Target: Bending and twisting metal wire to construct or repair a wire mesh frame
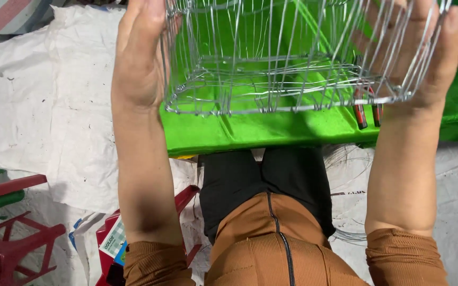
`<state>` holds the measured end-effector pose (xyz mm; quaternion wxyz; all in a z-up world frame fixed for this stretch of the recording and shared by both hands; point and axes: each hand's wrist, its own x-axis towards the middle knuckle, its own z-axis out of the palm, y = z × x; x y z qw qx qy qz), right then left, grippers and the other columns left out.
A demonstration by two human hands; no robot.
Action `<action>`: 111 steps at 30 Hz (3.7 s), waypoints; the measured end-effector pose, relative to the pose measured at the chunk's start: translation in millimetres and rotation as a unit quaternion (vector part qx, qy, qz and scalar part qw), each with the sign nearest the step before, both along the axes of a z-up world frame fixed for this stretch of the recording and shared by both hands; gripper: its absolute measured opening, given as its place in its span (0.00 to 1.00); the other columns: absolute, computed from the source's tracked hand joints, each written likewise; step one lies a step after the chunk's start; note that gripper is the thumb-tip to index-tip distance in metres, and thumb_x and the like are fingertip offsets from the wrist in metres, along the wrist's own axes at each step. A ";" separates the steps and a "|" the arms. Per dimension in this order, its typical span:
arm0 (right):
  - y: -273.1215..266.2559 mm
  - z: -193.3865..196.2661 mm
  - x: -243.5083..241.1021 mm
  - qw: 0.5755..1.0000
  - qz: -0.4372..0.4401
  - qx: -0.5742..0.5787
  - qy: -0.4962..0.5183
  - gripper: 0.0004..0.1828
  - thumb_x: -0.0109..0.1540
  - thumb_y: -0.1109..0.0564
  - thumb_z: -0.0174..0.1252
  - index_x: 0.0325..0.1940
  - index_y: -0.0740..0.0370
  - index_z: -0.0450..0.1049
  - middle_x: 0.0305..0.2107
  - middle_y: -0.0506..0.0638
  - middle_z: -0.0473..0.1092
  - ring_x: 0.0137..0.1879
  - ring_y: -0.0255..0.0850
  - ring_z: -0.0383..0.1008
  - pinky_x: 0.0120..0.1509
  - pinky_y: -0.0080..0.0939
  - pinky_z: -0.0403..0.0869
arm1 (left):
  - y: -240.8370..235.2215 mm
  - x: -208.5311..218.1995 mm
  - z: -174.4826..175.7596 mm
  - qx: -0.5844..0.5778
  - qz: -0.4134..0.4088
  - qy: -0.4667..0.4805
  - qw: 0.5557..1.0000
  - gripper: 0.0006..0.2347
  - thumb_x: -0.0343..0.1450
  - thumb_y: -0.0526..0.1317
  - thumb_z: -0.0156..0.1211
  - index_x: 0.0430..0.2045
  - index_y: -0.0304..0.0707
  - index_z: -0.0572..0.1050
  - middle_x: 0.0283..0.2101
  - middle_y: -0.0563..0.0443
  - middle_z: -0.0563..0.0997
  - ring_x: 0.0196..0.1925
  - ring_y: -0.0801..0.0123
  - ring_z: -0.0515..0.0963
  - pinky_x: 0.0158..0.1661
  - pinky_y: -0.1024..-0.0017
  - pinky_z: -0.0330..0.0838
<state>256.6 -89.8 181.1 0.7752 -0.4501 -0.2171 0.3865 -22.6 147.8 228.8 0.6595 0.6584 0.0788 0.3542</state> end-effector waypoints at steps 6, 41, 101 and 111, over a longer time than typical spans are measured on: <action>19.3 35.2 -21.0 0.998 -0.046 -0.022 -0.038 0.39 0.43 0.16 0.62 0.43 0.44 0.76 0.59 0.40 0.74 0.73 0.33 0.72 0.71 0.46 0.72 | 19.7 -11.2 -17.7 0.036 -0.058 0.031 0.997 0.40 0.76 0.63 0.54 0.78 0.47 0.40 0.85 0.38 0.45 0.91 0.55 0.44 0.91 0.59 0.34; 43.8 -113.8 31.0 0.974 -0.195 0.056 -0.096 0.17 0.72 0.45 0.49 0.47 0.60 0.74 0.46 0.56 0.77 0.56 0.45 0.81 0.74 0.48 0.74 | 6.1 21.0 -172.5 -0.010 0.259 -0.054 0.964 0.18 0.78 0.49 0.46 0.54 0.33 0.72 0.57 0.38 0.73 0.69 0.45 0.67 0.70 0.40 0.55; 63.3 76.6 16.3 0.572 0.072 -0.101 -0.811 0.11 0.71 0.71 0.60 0.40 0.62 0.67 0.42 0.51 0.76 0.40 0.46 0.71 0.43 0.47 0.64 | -10.3 75.9 33.5 0.340 -0.033 0.276 0.898 0.03 0.71 0.29 0.57 0.35 0.38 0.74 0.36 0.53 0.81 0.45 0.57 0.71 0.43 0.63 0.67; 41.5 66.6 24.3 0.632 0.051 -0.103 -0.766 0.04 0.72 0.64 0.62 0.45 0.66 0.73 0.48 0.56 0.78 0.57 0.49 0.80 0.58 0.51 0.73 | 13.0 65.2 56.7 0.293 -0.008 0.245 0.924 0.12 0.74 0.31 0.55 0.52 0.33 0.75 0.46 0.47 0.83 0.48 0.66 0.82 0.49 0.68 0.79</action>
